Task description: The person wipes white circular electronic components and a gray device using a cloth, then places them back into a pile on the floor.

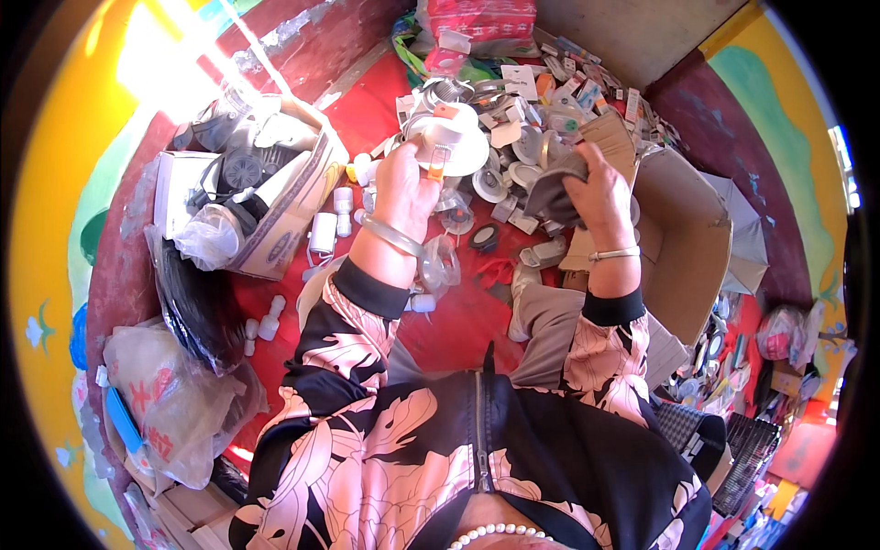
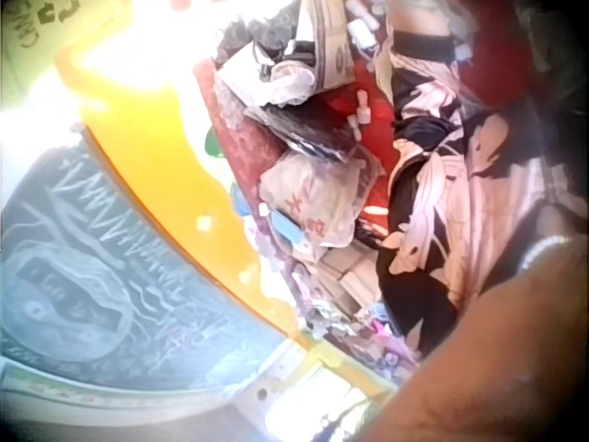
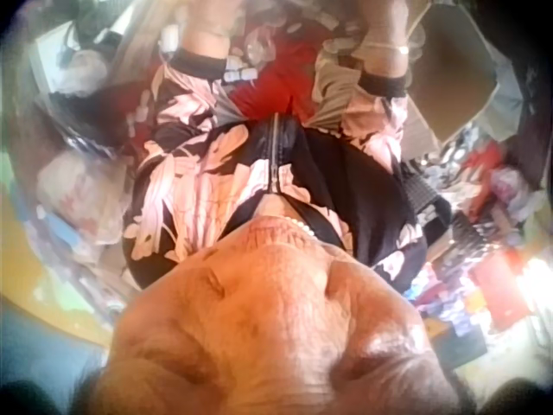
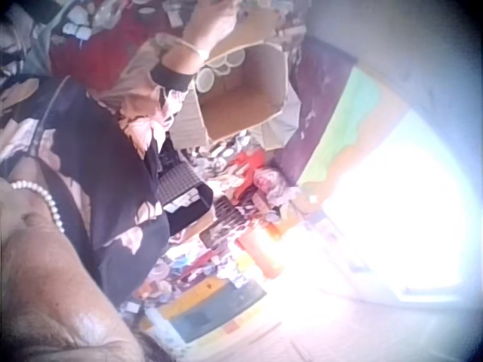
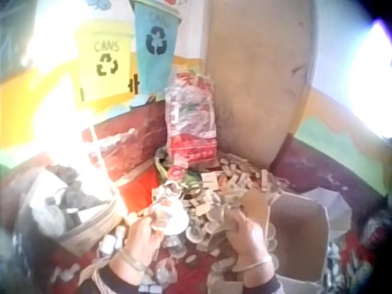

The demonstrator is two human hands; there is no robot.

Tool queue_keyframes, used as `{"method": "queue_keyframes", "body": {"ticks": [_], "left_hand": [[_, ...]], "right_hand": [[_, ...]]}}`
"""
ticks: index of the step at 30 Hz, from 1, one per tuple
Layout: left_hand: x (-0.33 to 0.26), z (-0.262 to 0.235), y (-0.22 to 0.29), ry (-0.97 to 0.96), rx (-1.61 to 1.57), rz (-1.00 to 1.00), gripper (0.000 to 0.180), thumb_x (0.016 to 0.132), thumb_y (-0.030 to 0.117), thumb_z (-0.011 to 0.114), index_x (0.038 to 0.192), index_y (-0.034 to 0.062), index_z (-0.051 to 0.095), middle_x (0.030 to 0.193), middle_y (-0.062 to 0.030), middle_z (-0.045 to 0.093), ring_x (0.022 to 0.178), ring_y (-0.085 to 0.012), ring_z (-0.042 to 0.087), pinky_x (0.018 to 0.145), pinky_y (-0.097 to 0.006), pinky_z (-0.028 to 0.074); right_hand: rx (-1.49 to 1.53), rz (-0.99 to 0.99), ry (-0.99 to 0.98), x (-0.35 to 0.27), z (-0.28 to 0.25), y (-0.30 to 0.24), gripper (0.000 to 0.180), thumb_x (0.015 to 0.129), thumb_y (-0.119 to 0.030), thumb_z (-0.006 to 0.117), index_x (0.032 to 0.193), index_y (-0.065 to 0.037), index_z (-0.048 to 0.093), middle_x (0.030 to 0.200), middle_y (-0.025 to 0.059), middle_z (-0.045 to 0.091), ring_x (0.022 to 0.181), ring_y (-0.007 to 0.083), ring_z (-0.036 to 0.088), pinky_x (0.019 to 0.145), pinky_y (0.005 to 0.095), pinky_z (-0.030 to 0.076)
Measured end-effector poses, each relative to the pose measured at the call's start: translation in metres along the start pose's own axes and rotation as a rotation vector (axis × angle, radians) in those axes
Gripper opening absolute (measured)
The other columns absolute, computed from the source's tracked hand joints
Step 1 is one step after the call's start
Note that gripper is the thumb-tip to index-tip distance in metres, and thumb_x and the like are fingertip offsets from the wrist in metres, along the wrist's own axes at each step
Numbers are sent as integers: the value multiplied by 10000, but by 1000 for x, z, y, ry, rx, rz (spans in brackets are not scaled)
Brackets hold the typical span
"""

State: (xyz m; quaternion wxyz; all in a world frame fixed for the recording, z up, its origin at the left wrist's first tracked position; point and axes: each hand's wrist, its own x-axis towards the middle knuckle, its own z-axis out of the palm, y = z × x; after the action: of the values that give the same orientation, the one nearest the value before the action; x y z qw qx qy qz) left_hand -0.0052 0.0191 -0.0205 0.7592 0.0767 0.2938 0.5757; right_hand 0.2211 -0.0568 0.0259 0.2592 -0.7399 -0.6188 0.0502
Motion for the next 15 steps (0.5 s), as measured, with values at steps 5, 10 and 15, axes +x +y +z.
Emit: {"method": "queue_keyframes", "body": {"ticks": [5,10,15], "left_hand": [[2,-4,7,-2,23,33,305,867,52,399,1134,-55,498,1044,-175,590,892,-271,627,714,-407,536],[-3,4,8,26,33,93,297,862,53,402,1124,-35,509,1023,-160,594,887,-266,624,706,-401,527],[-1,4,5,-79,27,217,285,859,46,399,1102,-45,516,1027,-157,589,928,-265,613,783,-407,520]], "right_hand": [[-84,-13,-227,-2,11,5,310,700,-196,616,962,-32,642,860,229,625,864,394,592,750,425,469],[269,55,-497,5,7,23,279,712,-219,609,867,13,629,679,176,593,646,266,591,644,334,458],[595,301,-698,3,3,14,262,790,-221,589,804,37,634,703,92,647,649,196,615,620,299,473]]}}
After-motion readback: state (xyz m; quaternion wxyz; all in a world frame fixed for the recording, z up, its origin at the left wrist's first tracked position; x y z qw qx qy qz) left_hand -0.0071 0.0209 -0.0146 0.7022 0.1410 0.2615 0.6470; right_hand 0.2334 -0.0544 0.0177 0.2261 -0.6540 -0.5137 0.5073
